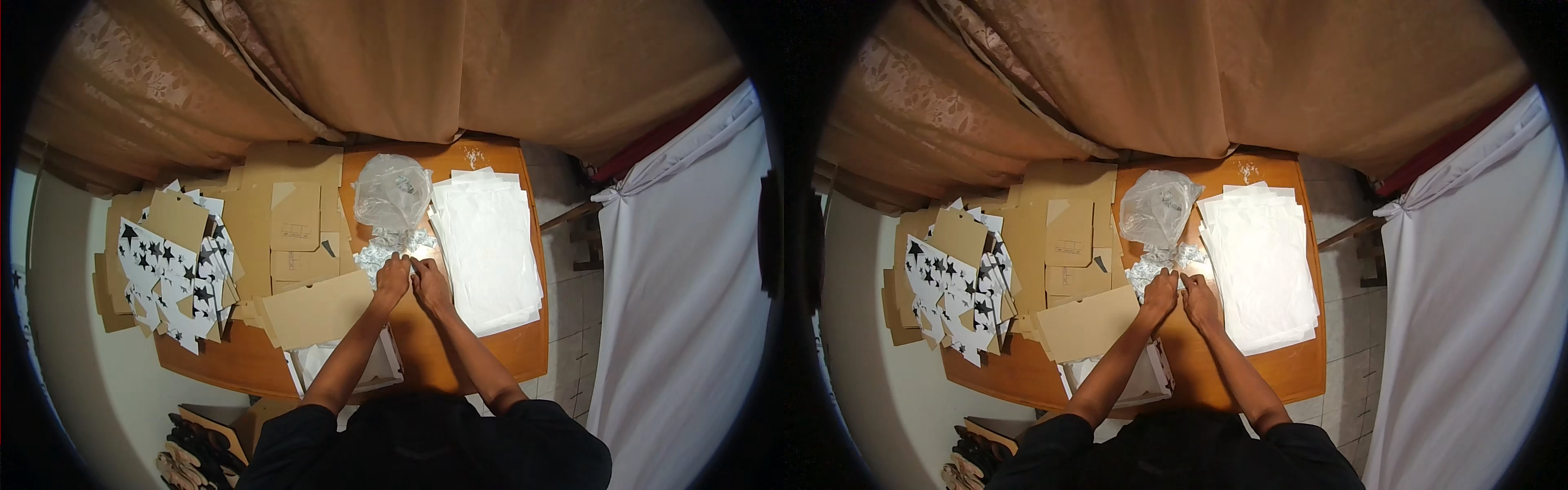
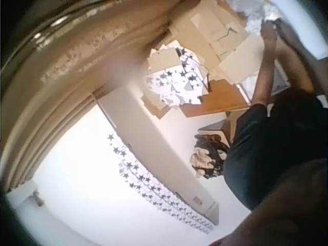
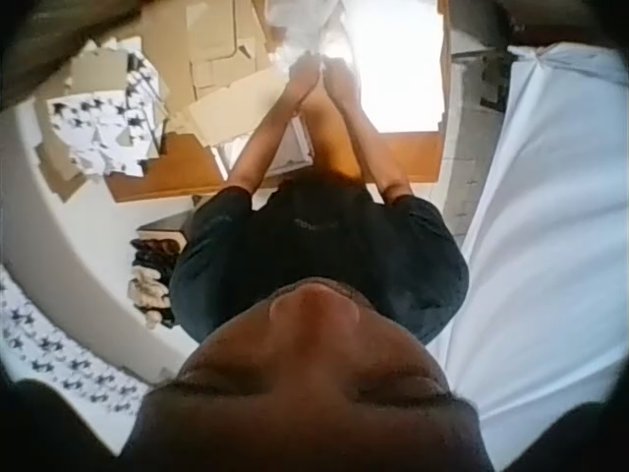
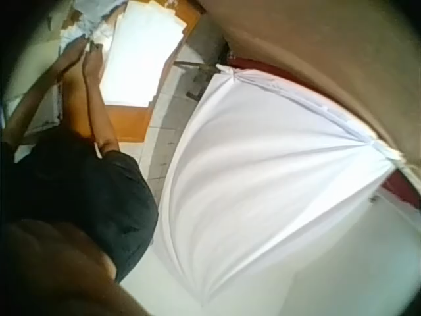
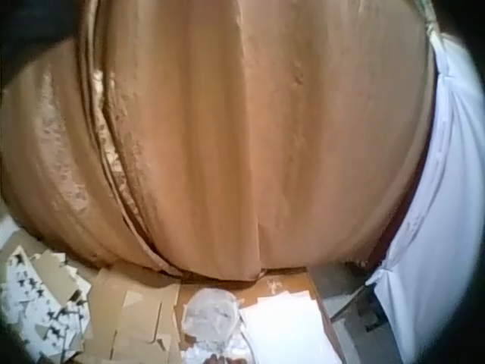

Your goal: Folding cardboard shoe boxes, inserting tissue paper and silica gel packets, and placing the finished boxes on a shelf.

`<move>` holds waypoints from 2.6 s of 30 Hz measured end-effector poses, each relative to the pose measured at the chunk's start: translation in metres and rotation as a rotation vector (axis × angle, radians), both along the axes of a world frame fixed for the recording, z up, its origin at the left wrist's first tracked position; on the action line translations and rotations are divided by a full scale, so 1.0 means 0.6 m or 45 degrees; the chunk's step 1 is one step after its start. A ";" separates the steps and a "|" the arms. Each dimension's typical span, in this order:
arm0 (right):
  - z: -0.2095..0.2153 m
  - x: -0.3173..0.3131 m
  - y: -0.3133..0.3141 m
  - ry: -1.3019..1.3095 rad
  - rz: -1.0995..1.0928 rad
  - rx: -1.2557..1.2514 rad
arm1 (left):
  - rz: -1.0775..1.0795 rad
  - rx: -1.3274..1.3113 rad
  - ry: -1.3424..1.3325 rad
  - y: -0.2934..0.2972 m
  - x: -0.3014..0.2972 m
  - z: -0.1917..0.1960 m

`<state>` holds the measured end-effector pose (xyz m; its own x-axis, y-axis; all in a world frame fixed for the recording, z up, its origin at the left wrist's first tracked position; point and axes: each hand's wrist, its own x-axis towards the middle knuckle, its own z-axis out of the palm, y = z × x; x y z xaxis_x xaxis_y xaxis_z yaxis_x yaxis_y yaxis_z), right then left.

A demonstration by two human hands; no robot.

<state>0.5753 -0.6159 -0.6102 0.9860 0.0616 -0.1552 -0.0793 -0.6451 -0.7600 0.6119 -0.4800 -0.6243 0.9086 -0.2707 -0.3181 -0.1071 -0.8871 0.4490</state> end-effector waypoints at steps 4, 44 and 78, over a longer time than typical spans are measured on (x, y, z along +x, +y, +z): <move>-0.022 0.000 0.009 -0.118 0.023 -0.068 | -0.009 -0.009 -0.104 -0.005 -0.010 -0.023; 0.105 -0.297 0.201 0.046 0.646 0.310 | 0.670 -0.966 -0.118 0.293 -0.460 0.128; 0.162 -0.037 0.311 -0.386 0.632 -0.748 | 0.290 -0.052 -0.534 0.427 -0.186 0.174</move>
